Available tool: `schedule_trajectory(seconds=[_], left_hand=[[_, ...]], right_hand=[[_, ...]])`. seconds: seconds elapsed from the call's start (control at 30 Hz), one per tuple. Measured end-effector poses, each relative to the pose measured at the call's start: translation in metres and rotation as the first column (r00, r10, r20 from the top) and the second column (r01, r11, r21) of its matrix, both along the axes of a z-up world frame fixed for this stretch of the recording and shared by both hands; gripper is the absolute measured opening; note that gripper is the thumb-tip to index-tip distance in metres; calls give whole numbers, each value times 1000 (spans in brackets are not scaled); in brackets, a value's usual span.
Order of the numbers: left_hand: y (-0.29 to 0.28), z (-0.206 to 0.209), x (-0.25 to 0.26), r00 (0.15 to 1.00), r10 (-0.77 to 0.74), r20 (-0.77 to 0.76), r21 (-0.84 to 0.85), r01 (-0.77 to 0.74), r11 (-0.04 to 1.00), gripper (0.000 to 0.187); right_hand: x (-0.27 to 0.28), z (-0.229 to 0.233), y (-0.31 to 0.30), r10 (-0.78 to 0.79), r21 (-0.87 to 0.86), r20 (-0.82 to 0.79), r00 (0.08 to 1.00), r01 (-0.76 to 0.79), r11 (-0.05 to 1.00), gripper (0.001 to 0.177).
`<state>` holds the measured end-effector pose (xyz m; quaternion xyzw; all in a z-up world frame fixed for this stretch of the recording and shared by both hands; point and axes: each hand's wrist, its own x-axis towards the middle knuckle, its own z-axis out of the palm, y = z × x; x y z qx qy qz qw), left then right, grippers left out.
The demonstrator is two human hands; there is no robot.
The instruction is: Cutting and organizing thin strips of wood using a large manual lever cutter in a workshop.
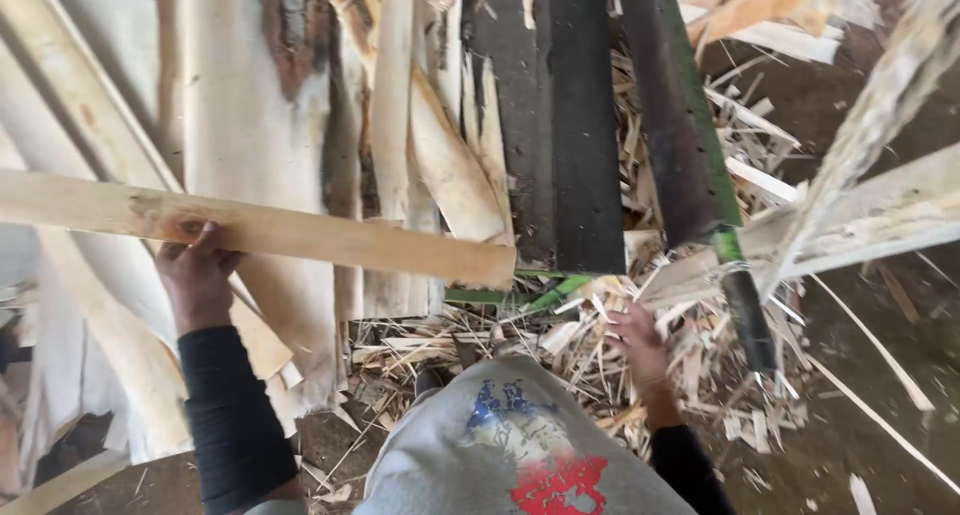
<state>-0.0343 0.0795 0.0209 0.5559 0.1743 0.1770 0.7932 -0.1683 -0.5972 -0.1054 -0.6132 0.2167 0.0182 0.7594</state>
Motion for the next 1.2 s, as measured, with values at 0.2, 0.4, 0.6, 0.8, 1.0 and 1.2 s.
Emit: schedule_trajectory(seconds=[0.2,0.4,0.6,0.8,1.0,1.2], left_hand=[[88,45,7,1000,8,-23,146,-5,989,21],[200,31,45,923,363,-129,509,-253,823,97],[173,-129,-1,937,348,14,962,-107,250,94],[23,-80,-76,862,377,-340,783,38,620,88],[-15,-57,-84,889,438,-134,864,-112,492,59],[-102,-74,-15,968,-194,-161,485,249,839,48]], right_hand=[[81,61,210,738,55,159,655,-753,656,53],[108,108,357,937,85,270,220,-975,204,43],[197,86,395,484,-576,-301,822,-561,595,91],[309,-94,402,331,-843,85,940,-110,527,95],[363,-167,386,406,-89,46,913,-401,912,73],[257,32,302,339,341,19,941,-325,882,54]])
